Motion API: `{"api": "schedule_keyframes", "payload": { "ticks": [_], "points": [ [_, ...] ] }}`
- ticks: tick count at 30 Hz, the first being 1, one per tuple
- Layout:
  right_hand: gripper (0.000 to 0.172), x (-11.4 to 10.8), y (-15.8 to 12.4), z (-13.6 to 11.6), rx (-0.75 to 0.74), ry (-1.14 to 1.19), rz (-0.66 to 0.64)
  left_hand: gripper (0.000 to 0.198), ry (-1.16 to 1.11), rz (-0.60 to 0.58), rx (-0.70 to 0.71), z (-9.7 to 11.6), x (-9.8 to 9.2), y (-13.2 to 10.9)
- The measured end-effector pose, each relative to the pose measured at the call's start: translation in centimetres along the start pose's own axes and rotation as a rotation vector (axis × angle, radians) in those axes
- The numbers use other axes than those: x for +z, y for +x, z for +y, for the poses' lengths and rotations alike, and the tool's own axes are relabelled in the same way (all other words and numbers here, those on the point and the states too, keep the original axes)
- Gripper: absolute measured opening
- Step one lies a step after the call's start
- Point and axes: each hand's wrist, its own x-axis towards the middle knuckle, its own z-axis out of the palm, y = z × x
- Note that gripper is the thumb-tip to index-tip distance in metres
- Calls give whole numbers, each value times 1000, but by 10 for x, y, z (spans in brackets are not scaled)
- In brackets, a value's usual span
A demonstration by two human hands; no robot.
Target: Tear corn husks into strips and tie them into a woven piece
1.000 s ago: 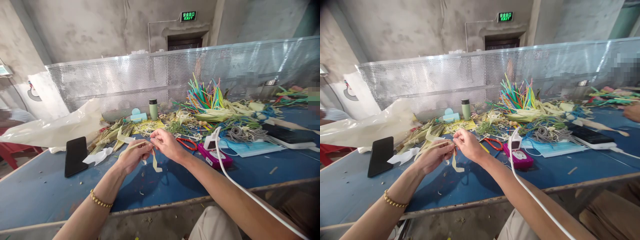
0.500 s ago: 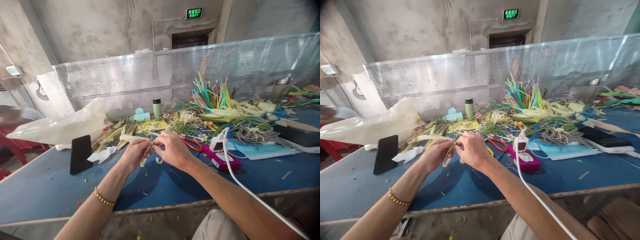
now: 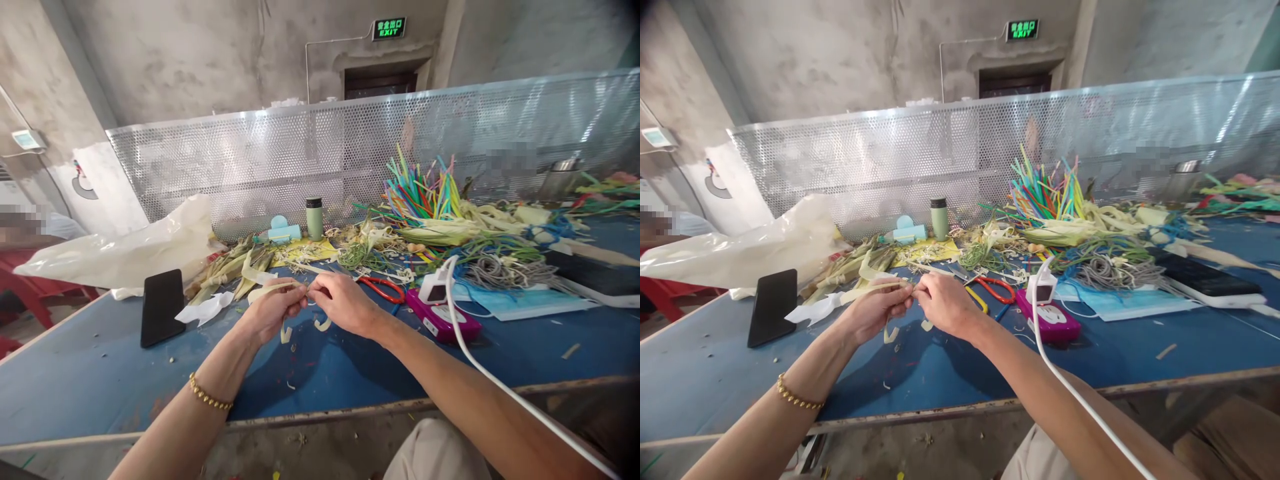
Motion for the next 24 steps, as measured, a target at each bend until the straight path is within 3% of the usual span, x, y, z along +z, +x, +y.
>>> {"api": "schedule_keyframes", "payload": {
  "ticks": [6,9,12,16,24],
  "points": [
    [22,-5,2,0,27,28,-67,27,-51,24,-12,3,3,-2],
    [23,-10,3,1,-19,-7,48,27,16,34,2,3,4,-3],
    [9,-13,3,1,-98,-18,125,27,94,-35,-20,1,5,-4],
    [10,-9,3,4,-114,-18,49,27,155,-99,-26,-1,6,-4],
    [14,-1,8,13,16,390,-32,30,72,-110,-87,0,-1,-2]
  ]
}}
